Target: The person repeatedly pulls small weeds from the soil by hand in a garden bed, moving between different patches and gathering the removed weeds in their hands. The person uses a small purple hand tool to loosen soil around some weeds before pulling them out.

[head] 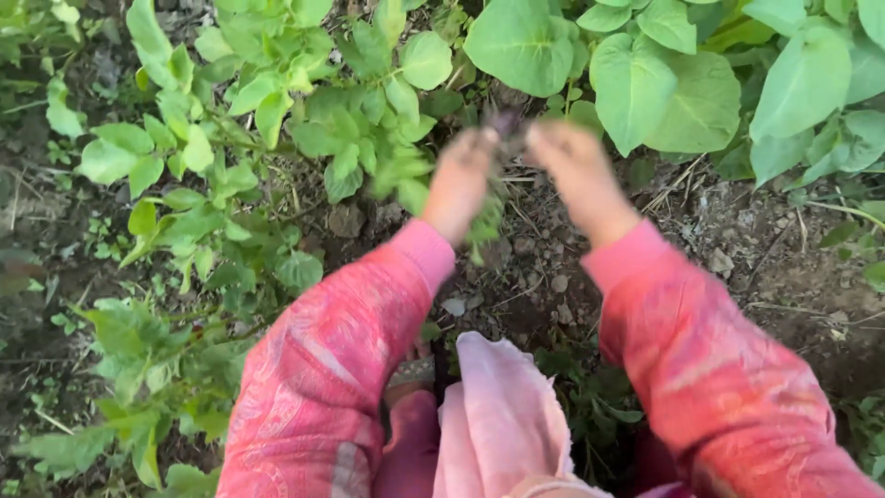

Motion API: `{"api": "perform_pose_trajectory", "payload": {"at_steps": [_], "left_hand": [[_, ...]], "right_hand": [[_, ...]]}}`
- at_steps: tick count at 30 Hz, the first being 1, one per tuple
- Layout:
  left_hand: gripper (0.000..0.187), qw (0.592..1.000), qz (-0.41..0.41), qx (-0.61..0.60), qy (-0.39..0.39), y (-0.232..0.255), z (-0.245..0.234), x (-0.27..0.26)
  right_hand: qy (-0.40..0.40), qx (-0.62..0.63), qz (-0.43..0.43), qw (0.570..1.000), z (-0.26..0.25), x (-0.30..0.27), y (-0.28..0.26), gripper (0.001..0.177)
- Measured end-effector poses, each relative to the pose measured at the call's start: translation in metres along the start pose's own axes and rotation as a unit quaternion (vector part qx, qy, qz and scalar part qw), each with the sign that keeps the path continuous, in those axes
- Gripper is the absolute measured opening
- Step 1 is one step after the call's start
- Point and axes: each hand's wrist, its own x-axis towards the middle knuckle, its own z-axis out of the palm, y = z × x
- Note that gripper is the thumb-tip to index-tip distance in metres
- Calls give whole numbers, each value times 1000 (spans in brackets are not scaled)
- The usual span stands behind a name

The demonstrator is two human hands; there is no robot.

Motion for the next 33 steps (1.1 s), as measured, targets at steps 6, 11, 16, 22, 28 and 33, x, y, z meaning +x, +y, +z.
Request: {"api": "perform_pose_trajectory", "payload": {"at_steps": [6,11,16,22,28,33], "left_hand": [[31,955,-234,80,166,-1,-92,61],[40,965,-80,-196,157,27,-117,34],[32,942,-36,-293,157,-6,-133,53],[33,937,-5,-309,164,-9,-135,48],[28,937,-27,-295,184,-8,-138,44],[29,933,-29,-318,168,-11,-137,46]], "right_hand": [[42,-151,239,958,-54,128,63,76],[78,181,35,980,-93,125,11,71],[89,8,-39,995,-106,141,60,40],[-6,-417,-107,903,-47,110,24,22],[-15,-355,20,935,-4,118,38,52],[8,-239,231,943,12,114,32,45]]}}
